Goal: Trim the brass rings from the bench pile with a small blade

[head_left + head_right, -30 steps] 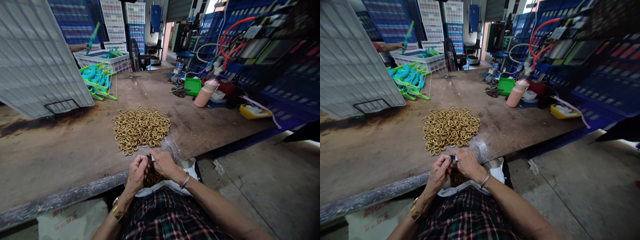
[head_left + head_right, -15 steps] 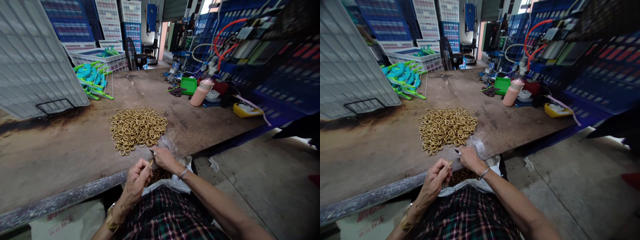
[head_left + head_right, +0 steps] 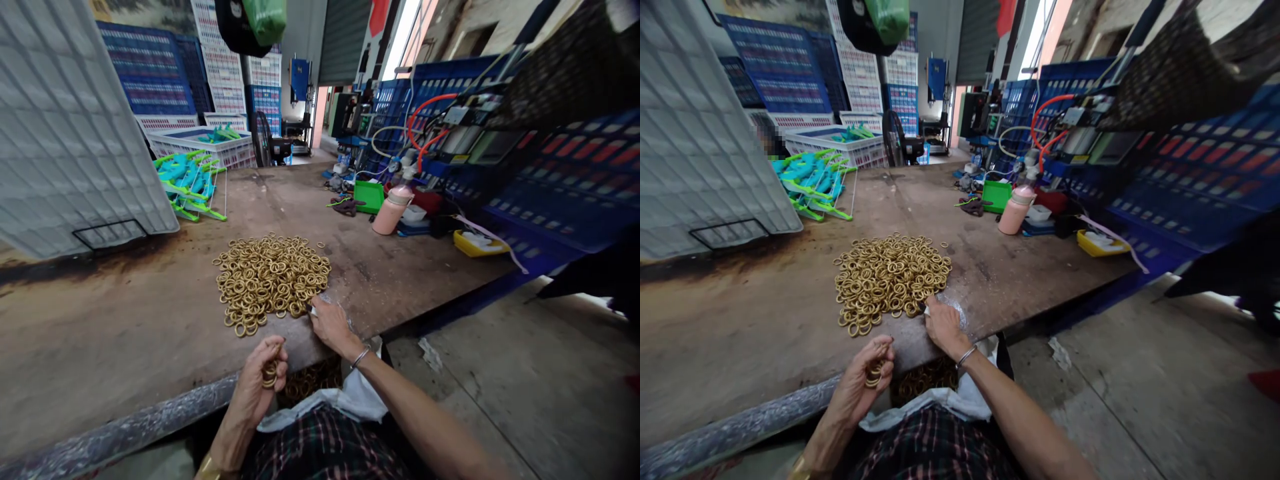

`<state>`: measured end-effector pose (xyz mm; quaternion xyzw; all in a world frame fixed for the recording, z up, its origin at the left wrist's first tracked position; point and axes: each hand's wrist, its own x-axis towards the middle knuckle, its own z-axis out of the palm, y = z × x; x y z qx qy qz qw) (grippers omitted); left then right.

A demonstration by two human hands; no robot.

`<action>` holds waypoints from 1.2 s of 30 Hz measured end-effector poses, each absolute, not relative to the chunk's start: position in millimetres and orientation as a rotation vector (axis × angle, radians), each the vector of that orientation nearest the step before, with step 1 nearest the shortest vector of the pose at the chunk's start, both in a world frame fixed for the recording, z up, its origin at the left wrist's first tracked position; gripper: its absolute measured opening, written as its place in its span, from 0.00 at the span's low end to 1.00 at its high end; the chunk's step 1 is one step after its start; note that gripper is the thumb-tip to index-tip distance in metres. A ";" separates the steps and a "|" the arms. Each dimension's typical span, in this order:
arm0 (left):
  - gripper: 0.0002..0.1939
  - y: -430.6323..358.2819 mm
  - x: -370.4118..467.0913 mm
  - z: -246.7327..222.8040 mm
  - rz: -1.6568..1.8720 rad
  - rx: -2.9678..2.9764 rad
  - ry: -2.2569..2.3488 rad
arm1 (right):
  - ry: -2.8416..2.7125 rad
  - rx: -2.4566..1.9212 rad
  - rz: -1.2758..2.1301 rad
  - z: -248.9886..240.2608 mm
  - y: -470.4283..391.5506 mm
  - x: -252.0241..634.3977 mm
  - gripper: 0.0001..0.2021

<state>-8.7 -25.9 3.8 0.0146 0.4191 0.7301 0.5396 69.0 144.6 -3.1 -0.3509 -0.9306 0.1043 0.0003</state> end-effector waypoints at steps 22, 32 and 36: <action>0.09 -16.4 -14.2 7.0 1.675 0.800 1.789 | -1.997 -0.938 2.215 26.5 107.7 66.5 0.05; 0.12 -15.6 -9.7 7.0 1.640 0.570 1.669 | -2.383 -0.721 1.617 29.8 101.5 66.3 0.08; 0.18 -16.5 -10.5 7.2 1.582 0.469 1.594 | -2.427 -0.716 1.536 30.8 99.1 65.0 0.09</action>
